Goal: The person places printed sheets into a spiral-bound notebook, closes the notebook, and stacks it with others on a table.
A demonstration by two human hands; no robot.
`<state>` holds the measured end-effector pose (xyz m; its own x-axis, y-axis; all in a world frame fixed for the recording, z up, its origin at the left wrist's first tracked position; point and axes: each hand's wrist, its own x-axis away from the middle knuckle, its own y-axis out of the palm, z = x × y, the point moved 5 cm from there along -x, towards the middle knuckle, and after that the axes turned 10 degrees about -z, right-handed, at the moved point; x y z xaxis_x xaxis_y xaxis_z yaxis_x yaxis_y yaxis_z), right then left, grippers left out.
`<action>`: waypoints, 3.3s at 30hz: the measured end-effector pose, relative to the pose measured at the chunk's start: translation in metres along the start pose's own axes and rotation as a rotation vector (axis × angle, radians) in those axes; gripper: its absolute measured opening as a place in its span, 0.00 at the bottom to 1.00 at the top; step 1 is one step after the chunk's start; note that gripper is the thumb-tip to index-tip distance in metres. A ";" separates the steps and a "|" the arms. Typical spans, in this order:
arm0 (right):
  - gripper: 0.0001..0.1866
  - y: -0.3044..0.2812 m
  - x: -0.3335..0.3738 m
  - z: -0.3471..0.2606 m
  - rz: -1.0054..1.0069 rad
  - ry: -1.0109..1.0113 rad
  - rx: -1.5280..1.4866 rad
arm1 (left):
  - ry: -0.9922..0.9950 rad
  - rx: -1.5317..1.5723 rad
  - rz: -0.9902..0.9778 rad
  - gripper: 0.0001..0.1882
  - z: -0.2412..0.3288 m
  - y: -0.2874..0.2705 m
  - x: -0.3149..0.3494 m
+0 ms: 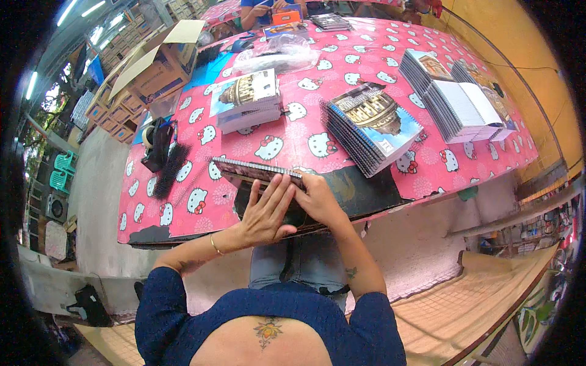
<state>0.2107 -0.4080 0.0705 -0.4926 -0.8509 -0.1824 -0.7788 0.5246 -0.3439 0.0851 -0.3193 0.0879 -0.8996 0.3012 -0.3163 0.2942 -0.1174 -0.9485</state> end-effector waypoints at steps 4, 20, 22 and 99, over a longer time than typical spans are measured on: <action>0.17 -0.006 0.003 -0.014 0.013 -0.031 -0.041 | -0.168 0.086 0.140 0.34 -0.027 -0.046 -0.029; 0.13 -0.036 -0.006 -0.054 0.068 -0.031 0.262 | -0.050 0.159 0.112 0.08 -0.040 -0.046 -0.038; 0.12 -0.023 -0.004 -0.066 0.241 -0.059 0.534 | -0.051 0.109 0.090 0.11 -0.039 -0.051 -0.038; 0.15 -0.042 -0.001 0.009 0.275 -0.024 0.013 | -0.315 0.145 0.180 0.09 -0.308 -0.005 -0.081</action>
<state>0.2470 -0.4297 0.0762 -0.6757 -0.6767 -0.2924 -0.6118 0.7361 -0.2897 0.2558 -0.0516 0.1126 -0.8995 -0.0393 -0.4352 0.4279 -0.2811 -0.8590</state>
